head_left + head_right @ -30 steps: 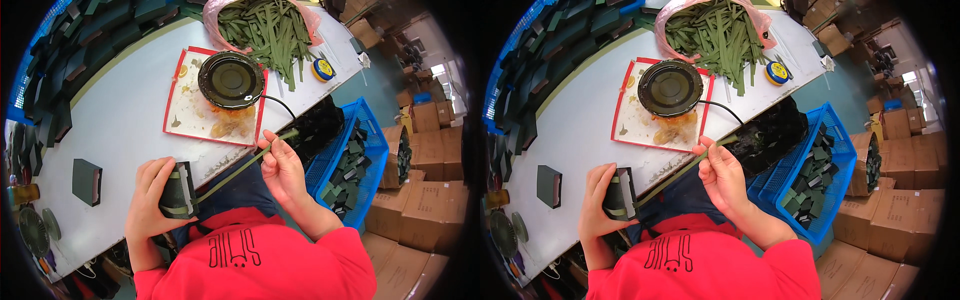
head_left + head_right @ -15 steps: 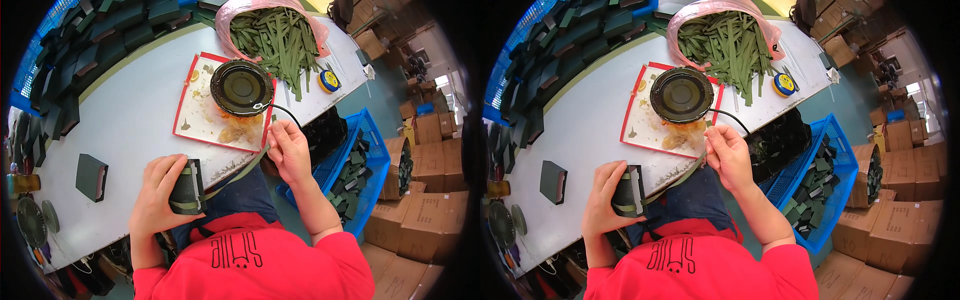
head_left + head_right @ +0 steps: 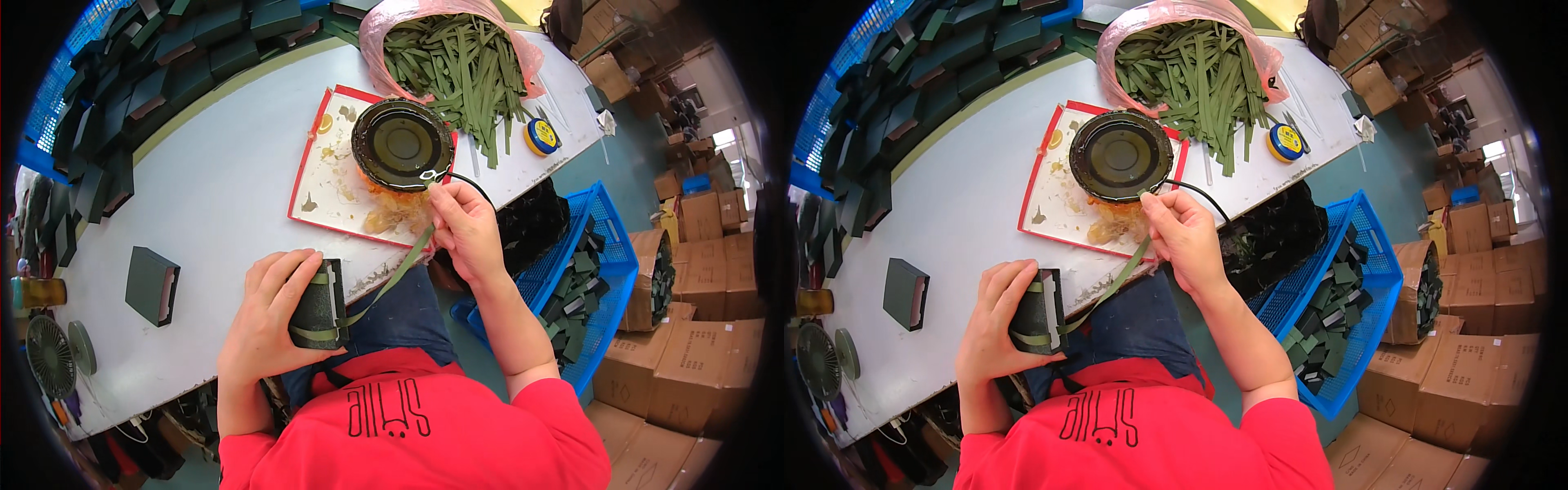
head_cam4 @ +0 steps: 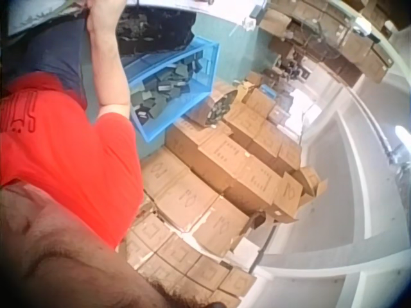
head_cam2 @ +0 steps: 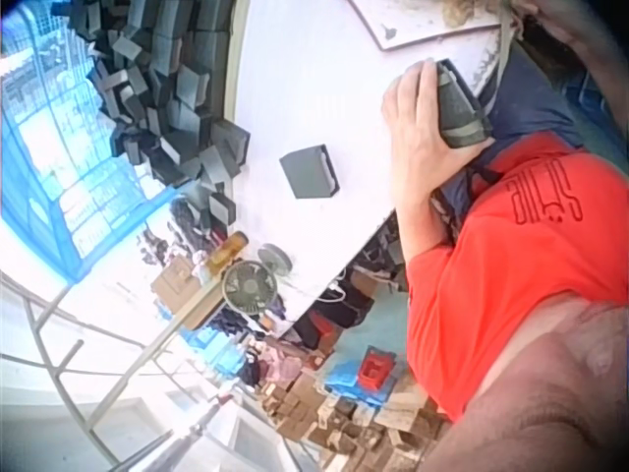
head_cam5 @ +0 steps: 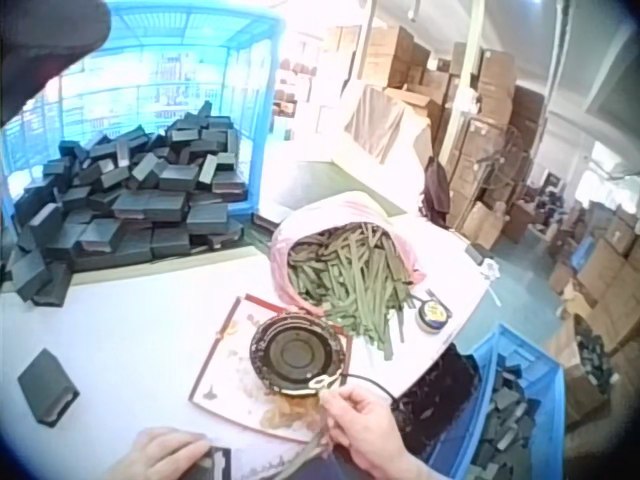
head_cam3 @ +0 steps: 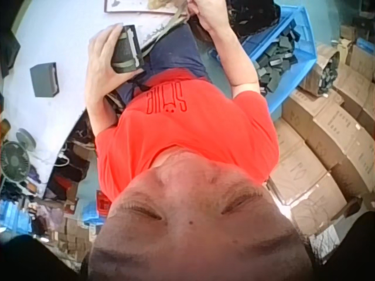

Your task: The person assembles small green boxes by inserting green ribbons into slots on the sides. They pick up a box, thread a ribbon through the side, and place the finished unit on the table. The person repeats this process for multiple boxes, occasionally retrieving ribbons from a nearby pile.

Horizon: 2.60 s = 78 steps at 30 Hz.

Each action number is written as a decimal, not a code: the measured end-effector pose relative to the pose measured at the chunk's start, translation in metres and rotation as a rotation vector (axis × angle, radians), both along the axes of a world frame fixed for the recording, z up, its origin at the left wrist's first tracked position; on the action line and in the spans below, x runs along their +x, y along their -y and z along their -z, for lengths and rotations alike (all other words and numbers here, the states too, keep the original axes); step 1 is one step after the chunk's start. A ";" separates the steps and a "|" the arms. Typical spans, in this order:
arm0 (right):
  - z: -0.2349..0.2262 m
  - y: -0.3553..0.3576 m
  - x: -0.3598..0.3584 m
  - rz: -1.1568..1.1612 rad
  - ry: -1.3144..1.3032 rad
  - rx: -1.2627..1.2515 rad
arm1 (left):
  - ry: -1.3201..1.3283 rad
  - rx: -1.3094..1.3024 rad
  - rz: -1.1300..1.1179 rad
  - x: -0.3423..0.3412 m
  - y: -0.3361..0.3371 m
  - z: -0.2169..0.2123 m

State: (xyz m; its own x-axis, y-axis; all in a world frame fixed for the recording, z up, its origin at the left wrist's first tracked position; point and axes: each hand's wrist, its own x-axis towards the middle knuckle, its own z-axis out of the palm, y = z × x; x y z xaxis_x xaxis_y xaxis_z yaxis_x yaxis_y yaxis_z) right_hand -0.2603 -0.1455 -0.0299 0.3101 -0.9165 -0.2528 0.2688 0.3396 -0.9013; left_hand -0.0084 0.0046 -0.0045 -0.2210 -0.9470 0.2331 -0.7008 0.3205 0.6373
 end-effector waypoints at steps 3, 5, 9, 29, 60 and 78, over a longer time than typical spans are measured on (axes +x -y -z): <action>0.003 0.003 0.000 -0.036 -0.002 0.026 | -0.001 0.006 -0.005 0.000 -0.001 0.001; 0.001 0.004 0.000 -0.044 0.004 0.039 | 0.002 0.009 -0.009 0.000 -0.002 0.001; -0.003 0.001 -0.004 -0.045 0.004 0.055 | 0.004 0.014 -0.015 0.000 -0.003 0.001; -0.027 -0.058 0.025 -0.616 -0.128 0.133 | -0.274 -0.066 0.109 -0.002 0.004 0.004; 0.005 -0.072 0.005 0.105 -0.092 -0.399 | -0.124 -0.022 0.071 0.001 0.000 0.001; -0.005 -0.074 0.029 -0.548 -0.463 -0.337 | -0.017 -0.025 0.157 -0.011 -0.005 -0.004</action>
